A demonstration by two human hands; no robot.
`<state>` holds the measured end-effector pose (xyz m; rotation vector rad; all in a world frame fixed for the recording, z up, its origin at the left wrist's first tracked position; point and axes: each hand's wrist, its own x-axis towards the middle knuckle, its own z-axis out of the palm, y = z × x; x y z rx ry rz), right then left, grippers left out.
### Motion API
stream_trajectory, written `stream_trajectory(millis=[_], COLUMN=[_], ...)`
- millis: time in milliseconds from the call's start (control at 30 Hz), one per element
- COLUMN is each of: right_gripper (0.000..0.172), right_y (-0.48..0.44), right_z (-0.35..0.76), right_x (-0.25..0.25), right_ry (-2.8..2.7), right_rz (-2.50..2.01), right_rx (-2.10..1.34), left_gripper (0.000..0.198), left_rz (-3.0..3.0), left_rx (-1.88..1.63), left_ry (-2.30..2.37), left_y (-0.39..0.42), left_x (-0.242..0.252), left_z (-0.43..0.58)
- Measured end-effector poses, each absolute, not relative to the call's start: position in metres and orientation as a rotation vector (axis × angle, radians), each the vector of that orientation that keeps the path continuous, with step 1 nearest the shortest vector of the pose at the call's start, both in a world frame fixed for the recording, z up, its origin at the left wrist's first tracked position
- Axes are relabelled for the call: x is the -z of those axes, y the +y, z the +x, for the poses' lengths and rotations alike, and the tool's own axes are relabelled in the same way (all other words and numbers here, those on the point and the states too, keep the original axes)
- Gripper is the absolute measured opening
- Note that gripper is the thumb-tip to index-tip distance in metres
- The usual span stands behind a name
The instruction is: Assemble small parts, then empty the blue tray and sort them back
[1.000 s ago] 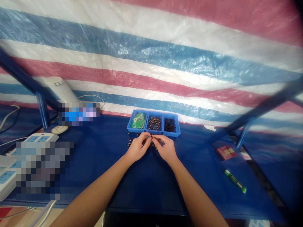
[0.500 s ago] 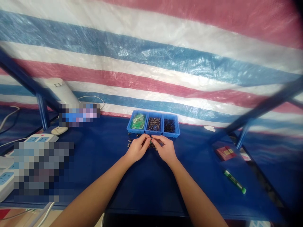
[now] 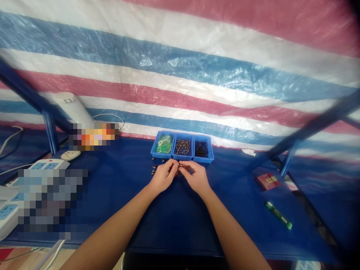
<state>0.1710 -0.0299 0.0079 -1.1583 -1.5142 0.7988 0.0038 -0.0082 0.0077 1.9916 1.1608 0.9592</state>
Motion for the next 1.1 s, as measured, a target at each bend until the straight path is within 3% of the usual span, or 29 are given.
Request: stream_trajectory(millis=[667, 900, 1100], right_gripper=[0.019, 0.017, 0.019], right_y=[-0.0305, -0.0322, -0.0309], right_z=[0.1697, 0.1682, 0.1697], right_x=[-0.0099, -0.0117, -0.0083], right_ry=[-1.539, -1.567, -1.491], right_rz=[-1.141, -1.129, -1.160], right_rx=[-0.753, -0.750, -0.800], left_gripper=[0.022, 0.034, 0.023], left_rz=[1.993, 2.024, 1.999], left_rx=[-0.964, -0.976, -0.965], left_ry=[1.152, 1.180, 1.134], left_y=[-0.0090, -0.0082, -0.0087], left_x=[-0.0103, -0.0098, -0.0116], left_z=[0.0033, 0.0028, 0.0023])
